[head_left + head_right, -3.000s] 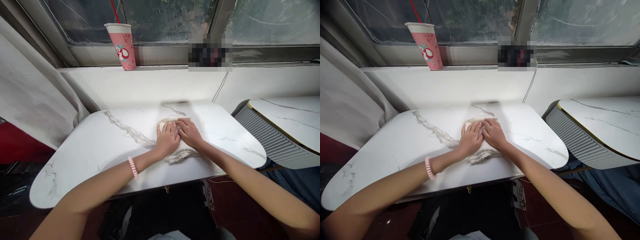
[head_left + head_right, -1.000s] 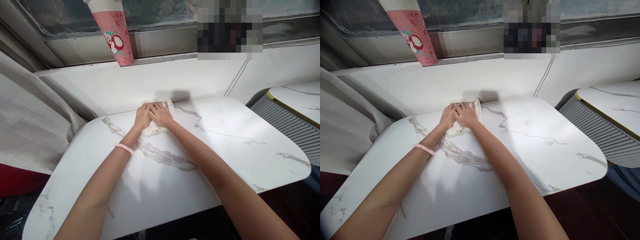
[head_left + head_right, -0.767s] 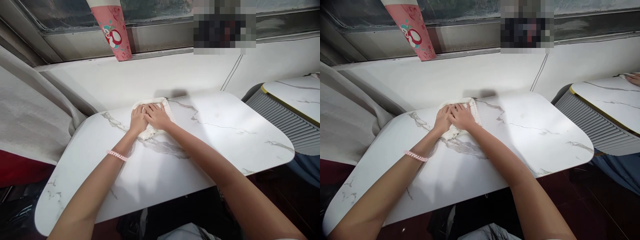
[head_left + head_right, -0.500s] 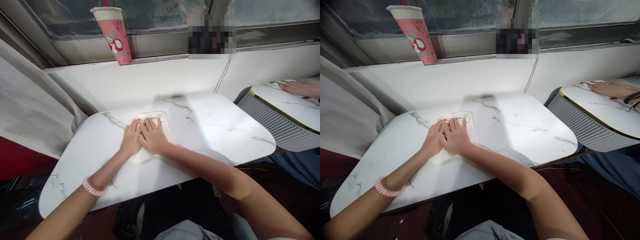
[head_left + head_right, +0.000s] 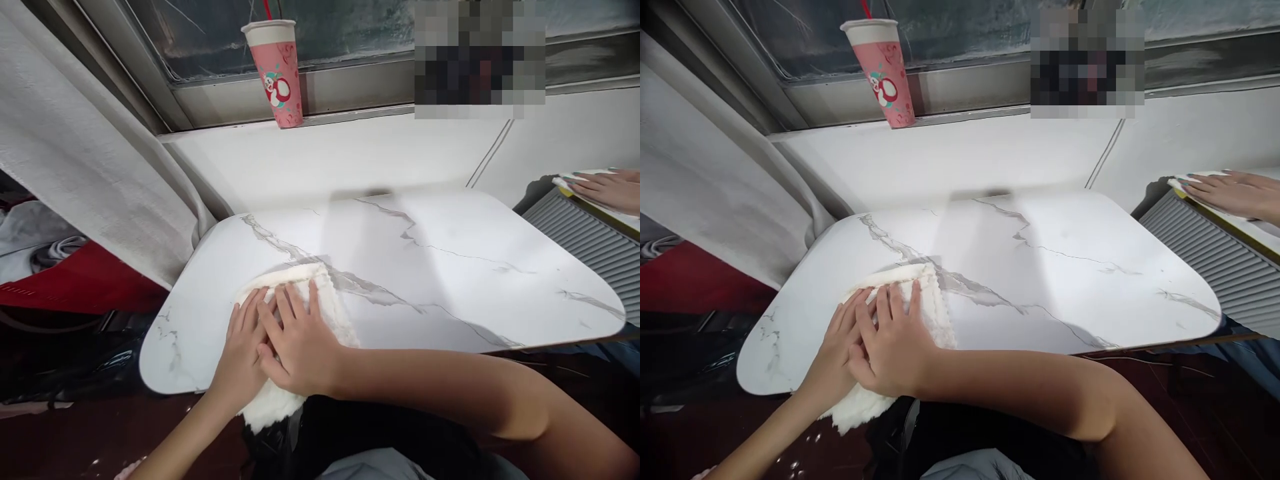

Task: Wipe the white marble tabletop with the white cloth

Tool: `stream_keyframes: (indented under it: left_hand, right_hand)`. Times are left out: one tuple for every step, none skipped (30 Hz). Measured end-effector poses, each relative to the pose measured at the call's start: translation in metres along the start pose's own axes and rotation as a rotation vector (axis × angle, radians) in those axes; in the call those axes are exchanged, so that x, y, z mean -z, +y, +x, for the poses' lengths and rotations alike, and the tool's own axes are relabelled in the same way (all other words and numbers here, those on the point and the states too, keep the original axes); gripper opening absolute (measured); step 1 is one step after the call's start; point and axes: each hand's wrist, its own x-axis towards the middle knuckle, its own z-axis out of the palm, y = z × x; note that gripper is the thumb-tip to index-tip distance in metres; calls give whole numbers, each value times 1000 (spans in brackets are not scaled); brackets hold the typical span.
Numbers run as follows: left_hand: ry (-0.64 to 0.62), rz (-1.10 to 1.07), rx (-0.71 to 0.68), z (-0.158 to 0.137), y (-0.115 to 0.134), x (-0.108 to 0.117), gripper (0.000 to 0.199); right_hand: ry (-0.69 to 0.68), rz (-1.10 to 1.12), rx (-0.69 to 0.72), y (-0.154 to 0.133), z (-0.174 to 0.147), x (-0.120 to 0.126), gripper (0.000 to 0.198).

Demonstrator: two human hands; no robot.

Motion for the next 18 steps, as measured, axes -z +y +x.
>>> stream_keyframes:
  left_hand:
    - [3,-3,5,-1,-5,1,65]
    - [5,-4,8,-2,-11,1,65]
    - [3,-2,9,-1,-18,2,65]
    - [-4,4,9,1,-26,2,65]
    - [-16,11,12,4,-34,2,65]
    - [-30,20,18,9,-43,2,64]
    - [-50,27,28,16,-52,2,63]
    - [-70,32,39,24,-61,2,63]
    - [-87,32,49,34,-70,3,62]
    - [-104,26,54,45,-79,3,62]
    - [-114,14,54,57,-87,3,62]
    - [-120,0,52,70,-95,3,62]
    - [-122,-19,37,83,-102,2,62]
    - [-129,-45,8,96,-108,2,61]
    - [-135,-74,-21,109,-114,1,61]
    - [-136,-104,-39,121,-119,0,61]
    - [-141,-133,-50,134,-124,-1,61]
    - [-144,-158,-59,146,-129,-3,60]
  right_hand:
    - [-4,4,10,-2,4,-2,62]
    - [-11,7,16,-3,8,-4,62]
    - [-19,10,15,-3,14,-7,62]
    - [-30,14,11,-3,20,-10,62]
    - [-41,19,3,-2,28,-13,62]
    - [-50,24,-8,-1,37,-16,62]
    - [-56,29,-20,2,46,-19,63]
    - [-57,32,-33,5,56,-23,62]
    - [-52,31,-44,8,66,-26,62]
    - [-42,27,-59,12,76,-30,62]
    - [-26,19,-79,15,85,-33,61]
    - [-6,8,-106,19,94,-36,60]
    - [14,-4,-139,23,102,-39,59]
    - [33,-19,-174,27,110,-42,59]
    - [50,-33,-208,31,117,-45,59]
    - [62,-47,-241,36,124,-47,58]
    - [71,-58,-270,41,131,-50,59]
    - [77,-66,-295,46,138,-52,59]
